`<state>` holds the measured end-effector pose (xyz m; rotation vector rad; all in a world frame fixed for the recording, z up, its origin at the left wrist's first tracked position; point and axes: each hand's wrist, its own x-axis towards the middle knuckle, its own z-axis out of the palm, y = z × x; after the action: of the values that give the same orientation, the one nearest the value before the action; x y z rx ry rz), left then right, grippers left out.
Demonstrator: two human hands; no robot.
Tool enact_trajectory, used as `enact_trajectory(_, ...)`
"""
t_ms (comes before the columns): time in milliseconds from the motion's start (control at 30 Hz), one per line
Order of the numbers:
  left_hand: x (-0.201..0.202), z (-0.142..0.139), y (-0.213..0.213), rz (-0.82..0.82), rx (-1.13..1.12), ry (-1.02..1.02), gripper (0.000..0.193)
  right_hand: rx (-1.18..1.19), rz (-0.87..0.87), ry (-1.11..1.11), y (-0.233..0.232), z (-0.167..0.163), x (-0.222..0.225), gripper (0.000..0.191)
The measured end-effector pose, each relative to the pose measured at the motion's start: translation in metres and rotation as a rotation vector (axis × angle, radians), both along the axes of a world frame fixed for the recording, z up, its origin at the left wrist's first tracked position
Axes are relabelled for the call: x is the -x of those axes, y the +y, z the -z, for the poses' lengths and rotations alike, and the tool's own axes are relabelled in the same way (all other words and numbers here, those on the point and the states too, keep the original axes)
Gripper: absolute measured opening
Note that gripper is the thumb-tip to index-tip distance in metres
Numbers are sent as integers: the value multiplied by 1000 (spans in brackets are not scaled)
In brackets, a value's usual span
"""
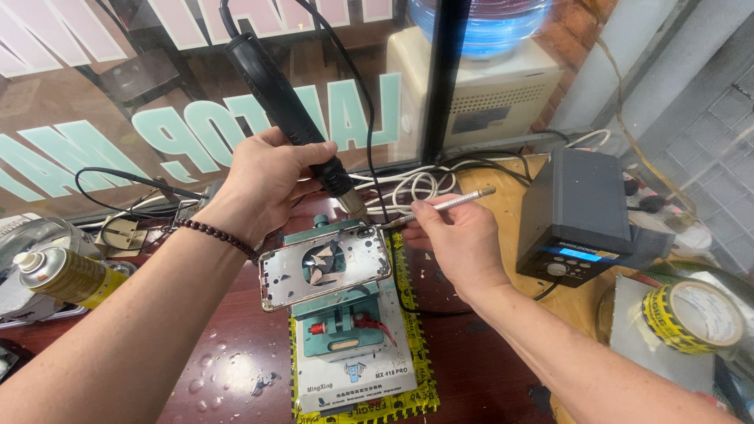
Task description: The person holds a hot air gun over a phone clamped in a repair fixture while prying at the phone's back cover with a small metal tool, working around the edges. They then brush debris from the fixture with a brush and lift the phone out of the clamp.
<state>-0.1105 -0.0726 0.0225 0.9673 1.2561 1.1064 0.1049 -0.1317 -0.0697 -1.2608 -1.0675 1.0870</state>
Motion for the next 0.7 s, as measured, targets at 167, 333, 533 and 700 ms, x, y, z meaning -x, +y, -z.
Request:
enact_trajectory(167, -2, -1, 0, 2, -5, 21, 25, 21, -55, 110, 13, 11, -7, 18)
enact_trajectory(333, -3, -2, -1, 1, -5, 43, 28, 50, -198, 139, 34, 15, -18, 18)
enact_trajectory(533, -4, -2, -1, 9, -14, 61, 29, 193, -342, 176, 58, 18, -31, 21)
enact_trajectory(700, -3, -2, -1, -2, 9, 69, 27, 280, -354, 334, 55, 26, -34, 20)
